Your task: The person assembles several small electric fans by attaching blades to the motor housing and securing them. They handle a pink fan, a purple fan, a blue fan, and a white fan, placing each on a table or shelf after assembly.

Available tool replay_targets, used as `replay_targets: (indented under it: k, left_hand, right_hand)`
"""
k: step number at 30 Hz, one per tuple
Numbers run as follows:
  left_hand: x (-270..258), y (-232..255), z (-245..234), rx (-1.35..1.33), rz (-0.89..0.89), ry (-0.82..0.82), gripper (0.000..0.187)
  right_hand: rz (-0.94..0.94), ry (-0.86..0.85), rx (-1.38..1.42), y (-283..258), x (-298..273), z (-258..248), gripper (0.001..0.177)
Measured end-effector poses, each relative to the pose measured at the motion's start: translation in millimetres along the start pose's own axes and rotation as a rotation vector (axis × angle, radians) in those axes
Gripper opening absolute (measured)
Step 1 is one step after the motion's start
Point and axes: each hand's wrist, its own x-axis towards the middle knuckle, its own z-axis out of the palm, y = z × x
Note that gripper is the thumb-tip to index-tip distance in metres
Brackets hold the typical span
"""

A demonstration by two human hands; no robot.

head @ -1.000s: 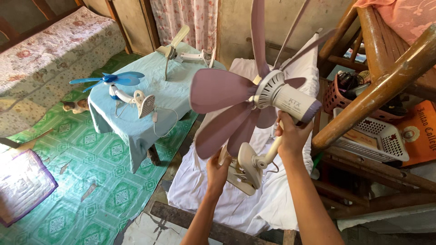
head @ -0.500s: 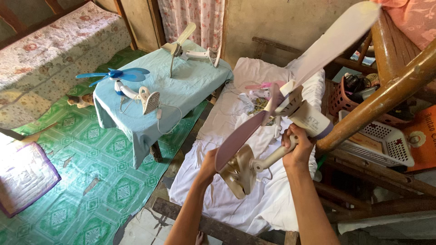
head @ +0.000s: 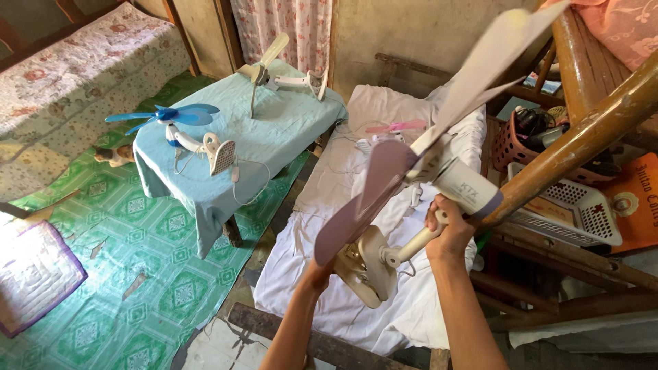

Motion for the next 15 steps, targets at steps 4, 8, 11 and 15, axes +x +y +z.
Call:
replay_targets:
  k: [4, 8, 11, 15]
  left_hand:
    - [0.8, -9.8, -1.0, -0.054, -0.011, 0.037, 0.039]
    - [2.7, -26.0, 0.6, -0.114, -0.068, 0.046, 0.040]
    - [-4.5, -45.1, -0.6, -0.161, -0.183, 0.044, 0.041]
    - [-1.1, -59.8, 4.9, -0.267, -0.146, -0.092, 0.040]
  right_hand:
    - [0.018, 0.011, 0.035, 4.7, 1.1, -8.2, 0.010]
    - [0.011, -0.027, 0.017, 14.3, 0.1, -15.4, 0.010]
    - [0.024, -0.038, 0.073, 18.1, 8.1, -15.6, 0.008]
    - [0.116, -0.138, 0.108, 10.4, 22.3, -12.6, 0.004]
